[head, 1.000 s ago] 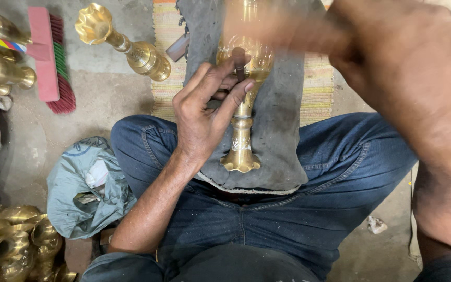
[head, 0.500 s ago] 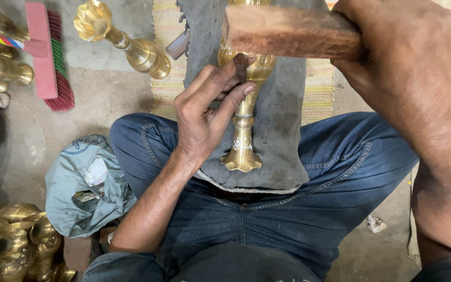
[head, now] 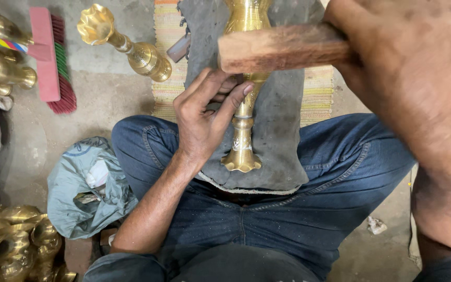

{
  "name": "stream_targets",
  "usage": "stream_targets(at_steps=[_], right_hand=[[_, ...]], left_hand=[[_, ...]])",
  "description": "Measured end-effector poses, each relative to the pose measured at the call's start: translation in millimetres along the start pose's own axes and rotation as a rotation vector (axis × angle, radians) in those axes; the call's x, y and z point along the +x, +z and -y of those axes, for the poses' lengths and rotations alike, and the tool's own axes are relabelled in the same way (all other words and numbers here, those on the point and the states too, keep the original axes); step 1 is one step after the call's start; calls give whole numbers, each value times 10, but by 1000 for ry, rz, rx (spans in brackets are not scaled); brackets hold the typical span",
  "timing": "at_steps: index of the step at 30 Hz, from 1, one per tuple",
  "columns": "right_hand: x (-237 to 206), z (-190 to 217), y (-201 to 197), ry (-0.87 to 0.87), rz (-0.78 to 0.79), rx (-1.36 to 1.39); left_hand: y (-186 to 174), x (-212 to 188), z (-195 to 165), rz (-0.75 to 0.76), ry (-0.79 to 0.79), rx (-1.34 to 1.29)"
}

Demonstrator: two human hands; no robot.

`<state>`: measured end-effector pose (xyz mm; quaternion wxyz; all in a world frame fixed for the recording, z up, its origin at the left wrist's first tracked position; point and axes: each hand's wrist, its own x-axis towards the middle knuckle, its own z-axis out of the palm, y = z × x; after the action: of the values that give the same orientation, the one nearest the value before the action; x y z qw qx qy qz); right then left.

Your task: The person sits cross-legged on the floor with a brass vase resting on a cushion on their lap. They hold a small punch against the vase's surface and strike it with a wooden mallet, repositioning the punch around the vase to work the metal.

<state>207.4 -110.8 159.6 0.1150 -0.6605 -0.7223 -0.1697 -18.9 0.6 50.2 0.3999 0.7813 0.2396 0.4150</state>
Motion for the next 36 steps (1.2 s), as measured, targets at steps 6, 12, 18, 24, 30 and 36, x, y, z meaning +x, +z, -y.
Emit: stream_targets(at_steps=[6,12,18,24,30,36], right_hand=[[47,-24,-31,-77,-20,-184],[129,-33,-65,-94,49,-188],[159,4,-93,-107,30,-244],[169,-54,-54,-85,19,-77],[142,-61,-4,-47,40,-40],[105,-29,-35,-108,28,-73]], left_hand=[[14,-17,35,-15,-12,22],[25,-25,92,-9,19,9],[29,-43,99,-14,14,9],[4,-46,94,16,24,-48],[24,-56,89,-10,23,-83],[15,-107,90,-17,8,-18]])
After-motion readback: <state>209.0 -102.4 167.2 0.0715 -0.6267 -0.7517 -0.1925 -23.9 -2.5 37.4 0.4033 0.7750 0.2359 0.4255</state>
